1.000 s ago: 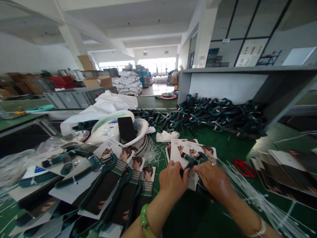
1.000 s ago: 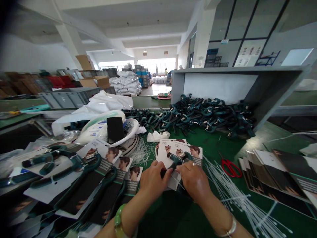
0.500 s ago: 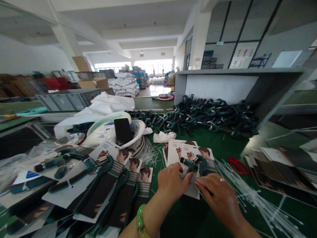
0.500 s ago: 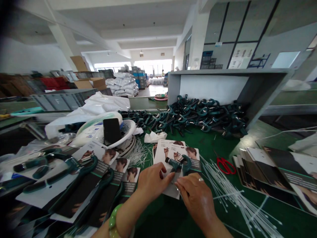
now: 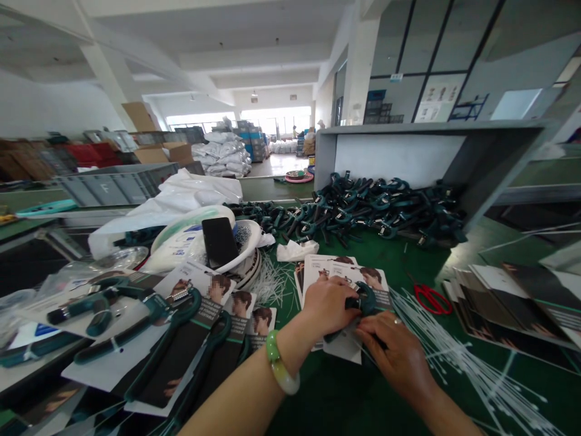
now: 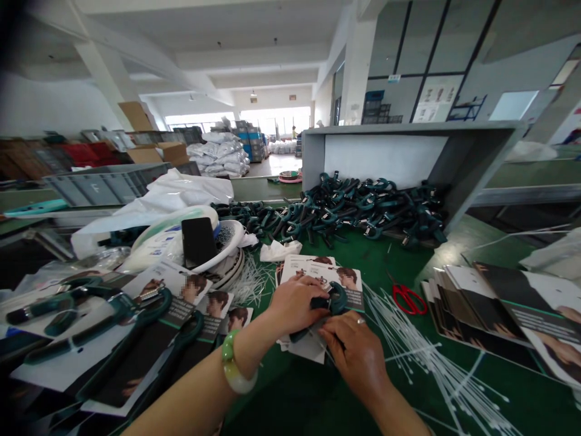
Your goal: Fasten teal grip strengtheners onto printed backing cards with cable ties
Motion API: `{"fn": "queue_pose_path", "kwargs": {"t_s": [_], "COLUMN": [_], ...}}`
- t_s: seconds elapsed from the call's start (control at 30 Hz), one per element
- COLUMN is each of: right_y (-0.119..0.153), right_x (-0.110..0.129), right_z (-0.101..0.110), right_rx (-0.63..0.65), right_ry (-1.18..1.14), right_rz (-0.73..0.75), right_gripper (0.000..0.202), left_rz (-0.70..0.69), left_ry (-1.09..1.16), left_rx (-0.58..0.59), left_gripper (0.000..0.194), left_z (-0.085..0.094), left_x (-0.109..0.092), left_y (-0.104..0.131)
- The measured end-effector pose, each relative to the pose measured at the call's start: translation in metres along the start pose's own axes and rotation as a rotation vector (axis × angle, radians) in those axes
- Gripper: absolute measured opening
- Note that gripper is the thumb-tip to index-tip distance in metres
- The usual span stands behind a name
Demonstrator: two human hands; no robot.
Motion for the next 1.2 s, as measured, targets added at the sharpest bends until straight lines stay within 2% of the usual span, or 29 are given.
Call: {"fn": "queue_pose_path", "kwargs": {"t_s": [0.2, 0.3, 0.4, 0.53, 0.7, 0.8, 0.9, 1.0, 1.07, 1.1, 1.17, 1.2], "right_y": [-0.002, -0.001, 0.000, 0.000, -0.009, -0.011, -0.008, -0.007, -0.010, -0.012, -0.015, -0.016], "right_x": [-0.004, -0.009, -0.014, -0.015, -0.009, -0.004, -0.005, -0.028, -0.057, -0.074, -0.106, -0.120], "right_z": [0.003, 0.003, 0.003, 0.003, 0.006, 0.010, 0.016, 0.024, 0.028, 0.029, 0.029, 0.029], "right_rx": [0.062, 0.076, 0.043, 0.040, 0.207, 0.265, 0.280, 0.159, 0.115, 0.173, 0.450, 0.594], "right_ry": [-0.072, -0.144, -0.187, -0.223, -0.162, -0.150, -0.237, -0.196, 0.045, 0.222, 0.531, 0.607], "right_rz": [-0.013, -0.127, -0.231, -0.138, 0.073, 0.094, 0.068, -0.133, -0.330, -0.402, -0.489, -0.534], "right_gripper": [0.020, 0.022, 0.023, 0.021, 0.021, 0.020, 0.023, 0.032, 0.033, 0.030, 0.028, 0.027], "left_rz": [0.027, 0.063, 0.031, 0.035, 0.064, 0.075, 0.074, 0.082, 0.104, 0.113, 0.124, 0.127], "left_ry": [-0.026, -0.082, -0.160, -0.196, -0.065, 0.075, 0.170, 0.135, 0.064, 0.028, -0.036, -0.062], "left_rx": [0.039, 0.077, 0.144, 0.185, 0.085, -0.026, -0.074, -0.027, -0.024, -0.020, 0.005, 0.021], "left_gripper": [0.029, 0.029, 0.027, 0.026, 0.024, 0.023, 0.022, 0.022, 0.025, 0.027, 0.032, 0.034], "left_z": [0.004, 0.004, 0.007, 0.009, 0.007, 0.009, 0.009, 0.006, 0.002, 0.000, -0.004, -0.005], "left_x": [-0.011, -0.019, -0.027, -0.028, -0.014, -0.008, -0.008, -0.011, -0.013, -0.015, -0.018, -0.020], "left_y": [0.002, 0.002, -0.001, -0.005, -0.005, 0.006, 0.030, 0.060, 0.076, 0.081, 0.086, 0.086]}}
Point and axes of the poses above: each hand's wrist, its own y-axis away from the middle knuckle, its own z-axis out of the back of the hand, x = y × z, the point moved 1 cm from there along -y, towards the middle knuckle, and after that the axes turned 9 degrees about y, right-handed, at the moved point
